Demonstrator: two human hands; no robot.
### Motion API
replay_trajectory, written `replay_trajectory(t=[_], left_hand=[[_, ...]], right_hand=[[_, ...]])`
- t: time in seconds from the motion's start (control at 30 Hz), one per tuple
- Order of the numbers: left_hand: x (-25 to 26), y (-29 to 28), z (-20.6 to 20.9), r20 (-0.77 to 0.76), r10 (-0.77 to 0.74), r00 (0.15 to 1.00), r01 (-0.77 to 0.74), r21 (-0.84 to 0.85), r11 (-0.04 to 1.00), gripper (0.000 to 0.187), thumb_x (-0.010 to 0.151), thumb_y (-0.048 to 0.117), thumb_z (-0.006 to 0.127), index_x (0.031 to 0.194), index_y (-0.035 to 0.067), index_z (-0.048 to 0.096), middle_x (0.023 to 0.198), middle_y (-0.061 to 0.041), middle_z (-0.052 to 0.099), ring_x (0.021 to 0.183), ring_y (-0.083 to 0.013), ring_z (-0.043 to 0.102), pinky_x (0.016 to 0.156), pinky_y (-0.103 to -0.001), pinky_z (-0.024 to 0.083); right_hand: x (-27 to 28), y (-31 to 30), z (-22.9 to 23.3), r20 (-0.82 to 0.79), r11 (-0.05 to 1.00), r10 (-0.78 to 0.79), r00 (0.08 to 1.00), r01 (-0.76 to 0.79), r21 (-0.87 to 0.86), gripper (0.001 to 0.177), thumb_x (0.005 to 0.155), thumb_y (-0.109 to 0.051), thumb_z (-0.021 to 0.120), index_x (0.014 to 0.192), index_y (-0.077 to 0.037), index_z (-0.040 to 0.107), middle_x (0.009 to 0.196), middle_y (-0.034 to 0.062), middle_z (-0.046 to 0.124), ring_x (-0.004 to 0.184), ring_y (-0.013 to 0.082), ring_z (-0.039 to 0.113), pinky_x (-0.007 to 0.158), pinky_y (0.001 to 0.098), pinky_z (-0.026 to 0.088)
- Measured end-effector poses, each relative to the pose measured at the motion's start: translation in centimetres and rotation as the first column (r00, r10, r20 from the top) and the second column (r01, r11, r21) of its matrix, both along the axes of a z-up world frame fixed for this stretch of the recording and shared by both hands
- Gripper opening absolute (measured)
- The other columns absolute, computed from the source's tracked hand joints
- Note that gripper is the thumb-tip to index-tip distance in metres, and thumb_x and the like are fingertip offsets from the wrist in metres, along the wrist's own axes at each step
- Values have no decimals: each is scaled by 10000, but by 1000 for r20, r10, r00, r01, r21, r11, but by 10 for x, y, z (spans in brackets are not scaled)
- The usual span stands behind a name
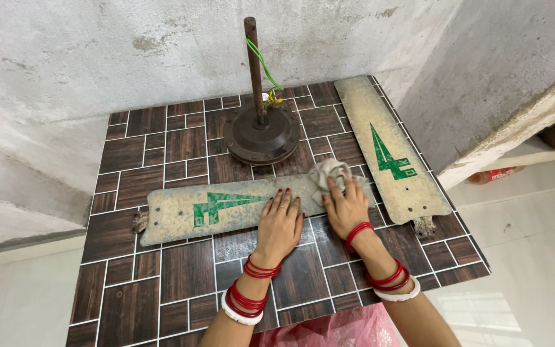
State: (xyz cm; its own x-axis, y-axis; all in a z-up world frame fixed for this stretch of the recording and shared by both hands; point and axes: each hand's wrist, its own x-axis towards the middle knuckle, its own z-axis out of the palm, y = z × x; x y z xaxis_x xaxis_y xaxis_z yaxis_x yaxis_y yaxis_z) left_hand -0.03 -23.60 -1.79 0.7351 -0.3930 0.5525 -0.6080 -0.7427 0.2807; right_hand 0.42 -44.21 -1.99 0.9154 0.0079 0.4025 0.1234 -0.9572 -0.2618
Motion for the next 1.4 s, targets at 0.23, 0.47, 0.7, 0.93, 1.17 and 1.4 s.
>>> replay_trajectory(t=[0.23, 0.47, 0.7, 0.93, 1.17, 1.4], left_hand=[[3, 2, 1, -36, -17, 999, 16, -22, 1000, 352, 942, 211, 635, 1204, -17, 698, 1381, -247, 616, 1325, -400, 557, 1107, -512, 407], [2, 3, 1, -84, -8, 996, 4, -52, 999, 323, 923, 201, 650, 1165, -5, 707, 1378, -251, 618, 1336, -395, 552, 1116, -507, 406], [5, 4, -2, -77, -17, 997, 13, -41, 999, 355, 925, 205, 648, 1200, -12, 707, 1388, -244, 616, 1339, -389, 553, 1112, -507, 406], [5, 4, -2, -96, -5, 995, 3, -22, 1000, 352, 942, 210, 633, 1207, -9, 711, 1395, -250, 609, 1344, -386, 546, 1119, -508, 403], [3, 4, -2, -99, -10, 995, 8, -29, 1000, 347, 942, 202, 632, 1206, -10, 706, 1407, -246, 599, 1355, -375, 539, 1124, -495, 395], [3, 5, -1, -94, -17, 995, 14, -39, 999, 345, 948, 204, 631, 1213, -4, 706, 1400, -237, 607, 1350, -380, 545, 1120, -503, 403]], right_hand=[[-10, 2, 4, 16, 961, 273, 962, -273, 51, 501, 963, -296, 621, 1423, -100, 591, 1487, 279, 463, 1287, 447, 489, 1056, 533, 400], [-6, -5, 12, -4, 840, 223, 975, -191, 508, 464, 892, -235, 681, 1344, -128, 681, 1376, 174, 597, 1179, 355, 656, 988, 426, 528], [-5, 2, 19, 275, 996, -90, 957, 94, -1, 330, 778, -232, 827, 1030, -57, 707, 1363, 238, 529, 1239, 467, 547, 953, 541, 451], [-1, -1, 4, 32, 800, 190, 981, -173, 575, 242, 821, -94, 786, 954, -30, 594, 1266, 176, 653, 1052, 313, 667, 877, 358, 559], [10, -7, -3, 78, 898, -13, 997, -23, 440, 518, 804, 8, 683, 1311, -95, 647, 1378, 145, 571, 1283, 332, 538, 1056, 453, 428], [-2, 3, -2, 76, 952, 301, 950, -304, 27, 541, 844, -187, 664, 1369, -69, 613, 1573, 197, 376, 1466, 426, 312, 1127, 598, 291]])
